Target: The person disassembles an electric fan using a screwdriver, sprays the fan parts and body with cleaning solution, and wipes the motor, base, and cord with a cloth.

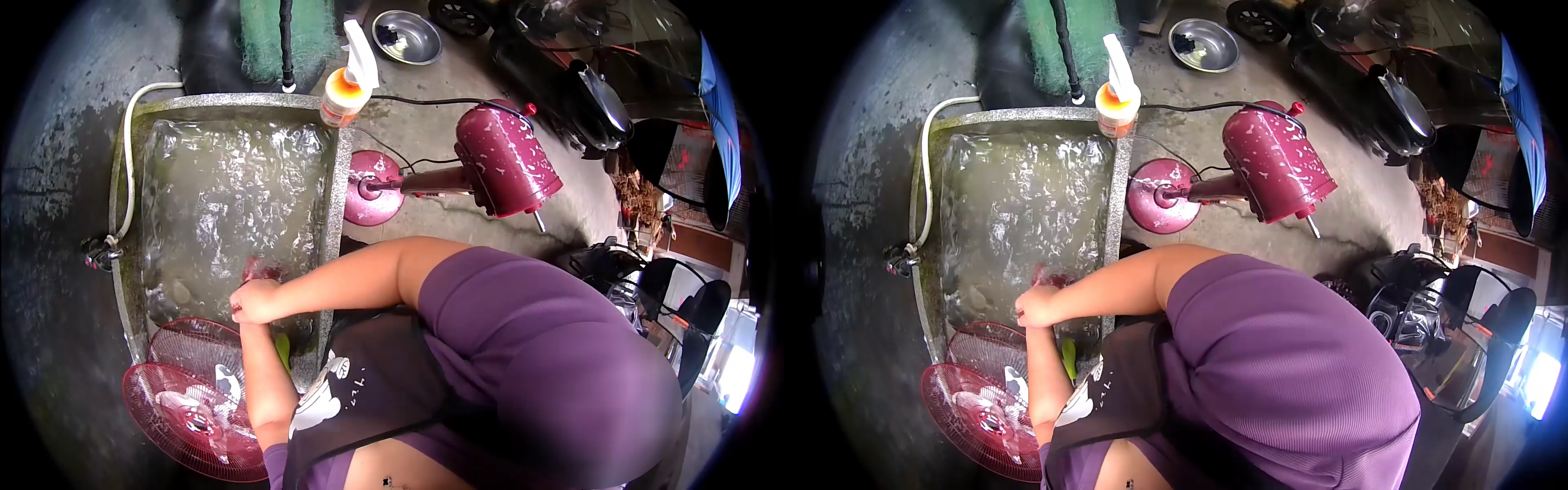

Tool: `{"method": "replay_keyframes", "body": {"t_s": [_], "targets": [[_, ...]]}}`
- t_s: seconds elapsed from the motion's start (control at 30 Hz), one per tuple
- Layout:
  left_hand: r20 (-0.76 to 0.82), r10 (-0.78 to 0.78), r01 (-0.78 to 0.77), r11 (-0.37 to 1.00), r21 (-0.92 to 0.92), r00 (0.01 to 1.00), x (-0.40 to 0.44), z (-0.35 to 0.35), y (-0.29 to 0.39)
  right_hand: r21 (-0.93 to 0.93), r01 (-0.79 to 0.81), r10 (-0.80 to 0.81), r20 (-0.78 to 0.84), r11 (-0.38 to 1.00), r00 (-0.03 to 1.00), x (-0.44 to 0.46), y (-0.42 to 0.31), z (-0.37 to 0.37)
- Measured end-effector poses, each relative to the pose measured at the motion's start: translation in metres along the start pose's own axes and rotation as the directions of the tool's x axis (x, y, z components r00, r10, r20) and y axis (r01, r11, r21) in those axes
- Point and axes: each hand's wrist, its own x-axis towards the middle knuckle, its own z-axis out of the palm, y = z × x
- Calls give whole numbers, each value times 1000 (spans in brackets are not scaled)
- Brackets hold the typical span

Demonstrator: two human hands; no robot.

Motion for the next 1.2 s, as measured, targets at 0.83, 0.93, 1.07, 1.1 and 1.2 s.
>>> {"method": "replay_keyframes", "body": {"t_s": [0.83, 0.93, 1.07, 1.1, 1.2], "targets": [[-512, -110, 7, 980, -200, 852, -41, 135, 1, -478, -304, 219, -226, 824, 949, 24, 86, -53], [-728, -180, 39, 978, -206, 661, -38, 98, -1, -135, -612, 522, -401, 779, 753, 16, 93, -62], [-594, -231, 122, 968, -219, 771, -42, 139, 17, 331, -265, 188, 246, 906, 951, 42, 116, -25], [-458, -76, 49, 996, -71, 886, -35, 99, 7, 284, -207, 132, 264, 936, 956, 21, 72, -32], [-218, 158, -102, 963, 251, 963, -19, 0, -33, 9, 93, -92, 256, 996, 962, -8, 18, -19]]}}
